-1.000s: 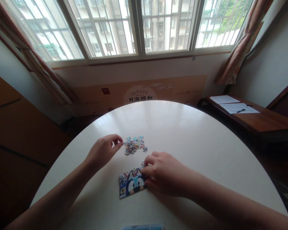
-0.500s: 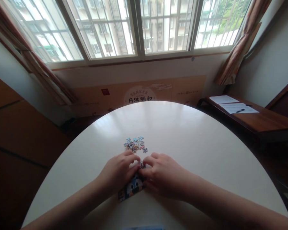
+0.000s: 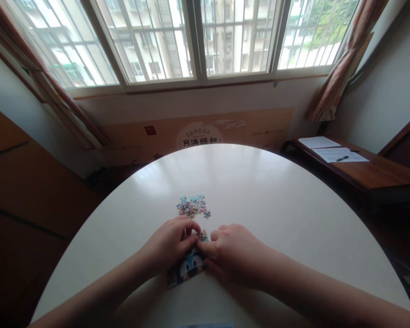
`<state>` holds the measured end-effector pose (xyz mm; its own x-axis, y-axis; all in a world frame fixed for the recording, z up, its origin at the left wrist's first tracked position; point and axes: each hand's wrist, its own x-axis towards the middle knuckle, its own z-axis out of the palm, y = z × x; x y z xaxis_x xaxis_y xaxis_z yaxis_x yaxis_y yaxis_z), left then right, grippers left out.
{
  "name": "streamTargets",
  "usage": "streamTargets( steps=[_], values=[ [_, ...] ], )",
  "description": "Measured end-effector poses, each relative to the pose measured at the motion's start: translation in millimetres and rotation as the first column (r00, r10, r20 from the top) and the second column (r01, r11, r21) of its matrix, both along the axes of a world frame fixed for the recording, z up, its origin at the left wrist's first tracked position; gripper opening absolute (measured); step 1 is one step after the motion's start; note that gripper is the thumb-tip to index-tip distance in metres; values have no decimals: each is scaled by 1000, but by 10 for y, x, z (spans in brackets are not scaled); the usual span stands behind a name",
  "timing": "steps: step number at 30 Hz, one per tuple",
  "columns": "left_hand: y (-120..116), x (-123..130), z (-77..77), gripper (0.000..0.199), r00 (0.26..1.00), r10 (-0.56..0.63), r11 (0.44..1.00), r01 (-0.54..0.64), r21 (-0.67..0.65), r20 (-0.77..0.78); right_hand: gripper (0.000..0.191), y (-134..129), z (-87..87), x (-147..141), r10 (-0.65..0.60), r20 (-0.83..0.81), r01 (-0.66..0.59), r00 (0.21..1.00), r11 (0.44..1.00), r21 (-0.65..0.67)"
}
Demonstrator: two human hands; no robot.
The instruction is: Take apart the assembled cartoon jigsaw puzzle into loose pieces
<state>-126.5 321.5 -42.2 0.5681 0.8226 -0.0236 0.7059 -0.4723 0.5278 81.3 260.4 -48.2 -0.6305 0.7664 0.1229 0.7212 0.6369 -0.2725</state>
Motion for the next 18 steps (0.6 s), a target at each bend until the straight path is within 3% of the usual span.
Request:
streamTargets(
  steps=[6, 18],
  values=[
    [3, 2, 20, 19, 1000, 8, 1000, -8, -23, 7, 19, 3, -10, -8, -9, 18, 9, 1000, 1000, 17],
    [-33, -14, -24, 30, 998, -60, 997, 62, 54, -36, 17, -4, -6, -23, -8, 12, 7, 1000, 1000, 21]
  ],
)
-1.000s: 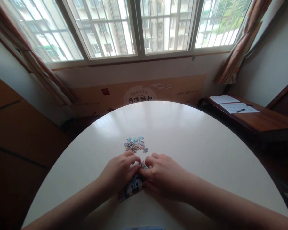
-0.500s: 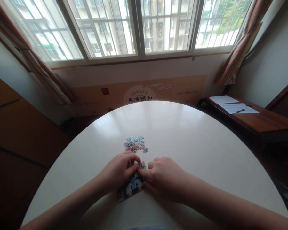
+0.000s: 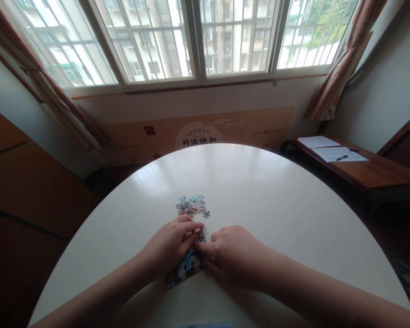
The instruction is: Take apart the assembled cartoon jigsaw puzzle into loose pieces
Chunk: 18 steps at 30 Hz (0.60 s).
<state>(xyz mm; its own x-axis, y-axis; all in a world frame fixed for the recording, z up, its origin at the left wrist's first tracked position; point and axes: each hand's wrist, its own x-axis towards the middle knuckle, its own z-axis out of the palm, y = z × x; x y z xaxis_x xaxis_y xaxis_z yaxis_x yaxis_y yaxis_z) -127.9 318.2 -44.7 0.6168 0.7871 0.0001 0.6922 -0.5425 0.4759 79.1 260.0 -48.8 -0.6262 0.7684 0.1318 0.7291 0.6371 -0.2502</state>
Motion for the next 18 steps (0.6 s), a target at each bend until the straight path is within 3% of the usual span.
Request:
streamTargets(
  steps=[8, 18],
  values=[
    [23, 20, 45, 27, 999, 23, 999, -22, -31, 33, 23, -5, -4, 14, 10, 18, -9, 1000, 1000, -4],
    [-1, 34, 57, 14, 996, 16, 999, -12, -45, 93, 16, -12, 24, -9, 12, 26, -11, 1000, 1000, -20]
  ],
)
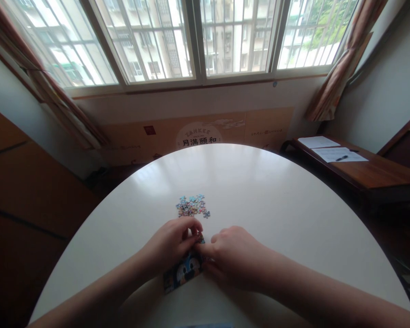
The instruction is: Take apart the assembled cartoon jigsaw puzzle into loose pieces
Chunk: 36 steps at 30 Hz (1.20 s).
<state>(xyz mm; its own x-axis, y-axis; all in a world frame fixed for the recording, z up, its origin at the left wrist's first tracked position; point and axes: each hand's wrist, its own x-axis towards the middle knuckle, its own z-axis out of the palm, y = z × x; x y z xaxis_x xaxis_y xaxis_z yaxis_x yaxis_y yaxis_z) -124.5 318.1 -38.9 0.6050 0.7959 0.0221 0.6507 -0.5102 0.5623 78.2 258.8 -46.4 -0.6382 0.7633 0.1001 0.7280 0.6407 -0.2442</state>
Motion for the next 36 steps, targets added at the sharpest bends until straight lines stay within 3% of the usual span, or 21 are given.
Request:
streamTargets(
  steps=[8, 17, 22, 27, 31, 36],
  values=[
    [35, -20, 16, 17, 996, 1, 1000, -3, 18, 85, 21, -6, -16, 16, 15, -4, -15, 1000, 1000, 26],
    [228, -180, 55, 16, 989, 89, 989, -101, 105, 119, 28, 13, -40, 12, 22, 4, -22, 1000, 999, 42],
    [430, -328, 92, 25, 977, 215, 935, -208, 286, 6, 31, 18, -28, 3, 15, -2, -15, 1000, 999, 37],
    [525, -446, 181, 20, 957, 284, 891, -285, 354, 55, 31, 29, -19, -12, 10, 0, -10, 1000, 999, 45],
    [377, -385, 243, 13, 977, 208, 914, -213, 345, 51, 30, 14, 38, 22, -20, 21, 20, 1000, 999, 32],
    [192, -294, 239, 13, 996, 69, 967, -52, 249, -60, 19, 36, 161, 185, -123, 106, 124, 987, 992, -7]
  ],
)
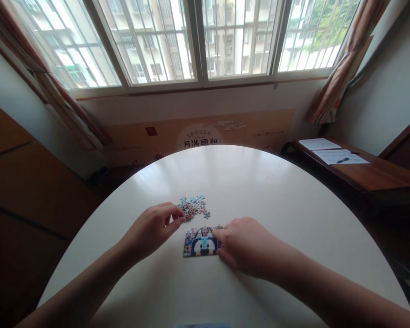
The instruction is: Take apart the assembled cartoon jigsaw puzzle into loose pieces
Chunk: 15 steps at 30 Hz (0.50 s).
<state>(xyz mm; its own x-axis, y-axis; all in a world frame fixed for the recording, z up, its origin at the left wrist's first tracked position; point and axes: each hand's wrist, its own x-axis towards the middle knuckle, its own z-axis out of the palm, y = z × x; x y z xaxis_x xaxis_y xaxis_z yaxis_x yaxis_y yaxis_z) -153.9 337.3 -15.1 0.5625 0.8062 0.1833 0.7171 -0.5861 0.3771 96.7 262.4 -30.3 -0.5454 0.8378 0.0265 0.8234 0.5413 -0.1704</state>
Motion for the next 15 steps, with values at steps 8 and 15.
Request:
streamTargets(
  steps=[8, 15],
  values=[
    [-43, 18, -91, 12, 993, -105, 991, 100, -89, -56, 15, 199, 42, 184, 17, -58, -15, 998, 999, 29],
    [-96, 87, -164, 25, 993, -92, 990, 84, -116, -71, 30, 174, -98, 54, 135, -100, -124, 986, 987, 105]
  ],
)
